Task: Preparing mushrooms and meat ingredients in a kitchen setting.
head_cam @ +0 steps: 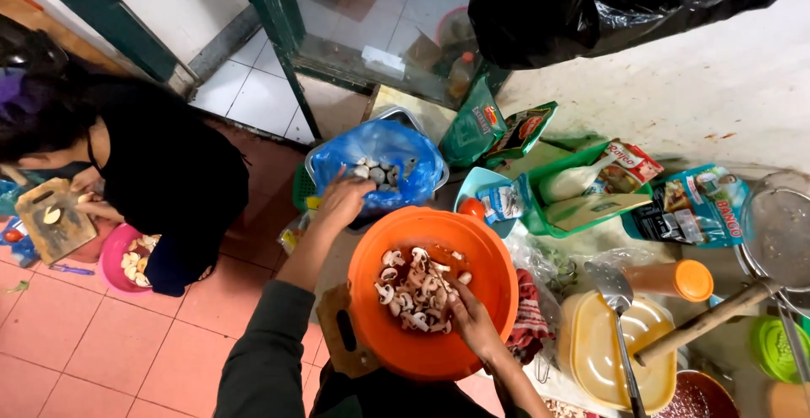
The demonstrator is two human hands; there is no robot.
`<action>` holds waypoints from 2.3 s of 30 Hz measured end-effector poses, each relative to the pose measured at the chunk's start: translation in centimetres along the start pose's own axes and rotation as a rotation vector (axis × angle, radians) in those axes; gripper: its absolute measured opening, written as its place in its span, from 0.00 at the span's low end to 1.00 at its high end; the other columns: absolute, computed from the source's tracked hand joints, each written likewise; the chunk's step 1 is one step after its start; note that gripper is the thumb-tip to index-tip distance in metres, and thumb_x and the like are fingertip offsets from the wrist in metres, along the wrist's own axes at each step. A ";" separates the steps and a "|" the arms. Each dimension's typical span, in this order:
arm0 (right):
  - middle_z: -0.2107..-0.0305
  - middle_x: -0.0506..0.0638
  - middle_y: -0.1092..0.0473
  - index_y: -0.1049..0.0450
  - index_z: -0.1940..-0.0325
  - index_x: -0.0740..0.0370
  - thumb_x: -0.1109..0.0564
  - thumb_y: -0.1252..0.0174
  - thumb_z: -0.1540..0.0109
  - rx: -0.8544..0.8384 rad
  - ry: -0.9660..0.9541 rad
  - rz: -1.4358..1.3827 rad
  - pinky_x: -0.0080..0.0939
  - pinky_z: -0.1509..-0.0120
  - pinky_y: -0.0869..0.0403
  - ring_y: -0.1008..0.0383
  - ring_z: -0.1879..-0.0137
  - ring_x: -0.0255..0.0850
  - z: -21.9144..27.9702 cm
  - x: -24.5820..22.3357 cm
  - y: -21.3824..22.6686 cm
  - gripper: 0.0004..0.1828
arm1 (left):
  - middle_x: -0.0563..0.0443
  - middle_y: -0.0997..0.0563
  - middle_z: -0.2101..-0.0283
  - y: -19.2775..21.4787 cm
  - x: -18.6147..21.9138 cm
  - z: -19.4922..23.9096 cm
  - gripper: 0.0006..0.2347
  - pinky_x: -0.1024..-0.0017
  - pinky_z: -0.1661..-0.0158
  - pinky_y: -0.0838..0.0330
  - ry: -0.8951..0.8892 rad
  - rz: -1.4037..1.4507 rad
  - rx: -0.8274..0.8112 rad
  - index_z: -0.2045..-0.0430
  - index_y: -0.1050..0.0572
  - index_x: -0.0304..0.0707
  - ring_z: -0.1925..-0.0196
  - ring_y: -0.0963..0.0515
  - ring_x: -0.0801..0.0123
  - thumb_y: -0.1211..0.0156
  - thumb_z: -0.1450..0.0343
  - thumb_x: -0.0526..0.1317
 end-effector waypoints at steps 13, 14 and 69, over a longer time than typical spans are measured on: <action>0.76 0.48 0.28 0.38 0.26 0.52 0.45 0.58 0.32 -0.077 -0.005 0.027 0.33 0.68 0.38 0.37 0.74 0.35 -0.4 -0.6 -0.3 0.29 | 0.56 0.25 0.38 -2.0 0.9 3.9 0.19 0.30 0.39 0.39 0.274 0.105 -0.294 0.51 0.20 0.42 0.36 0.28 0.59 0.43 0.36 0.26; 0.76 0.48 0.28 0.38 0.26 0.52 0.45 0.58 0.32 -0.081 -0.007 0.029 0.33 0.68 0.38 0.37 0.74 0.35 -0.2 -1.1 -0.3 0.29 | 0.56 0.25 0.38 -0.3 1.4 3.5 0.19 0.30 0.39 0.39 0.279 0.106 -0.294 0.51 0.20 0.42 0.36 0.28 0.59 0.43 0.36 0.26; 0.74 0.56 0.22 0.38 0.26 0.45 0.48 0.54 0.30 0.005 0.446 0.183 0.50 0.55 0.23 0.22 0.67 0.49 5.9 -5.9 0.3 0.26 | 0.39 0.28 0.45 -3.2 19.7 13.8 0.23 0.67 0.50 0.23 0.502 1.808 0.292 0.41 0.35 0.41 0.51 0.22 0.61 0.37 0.30 0.26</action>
Point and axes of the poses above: each hand's wrist, its own z-axis away from the middle knuckle, its own y-axis out of the back of the hand, x = y × z, the point moved 6 cm from there along -z, towards the middle knuckle
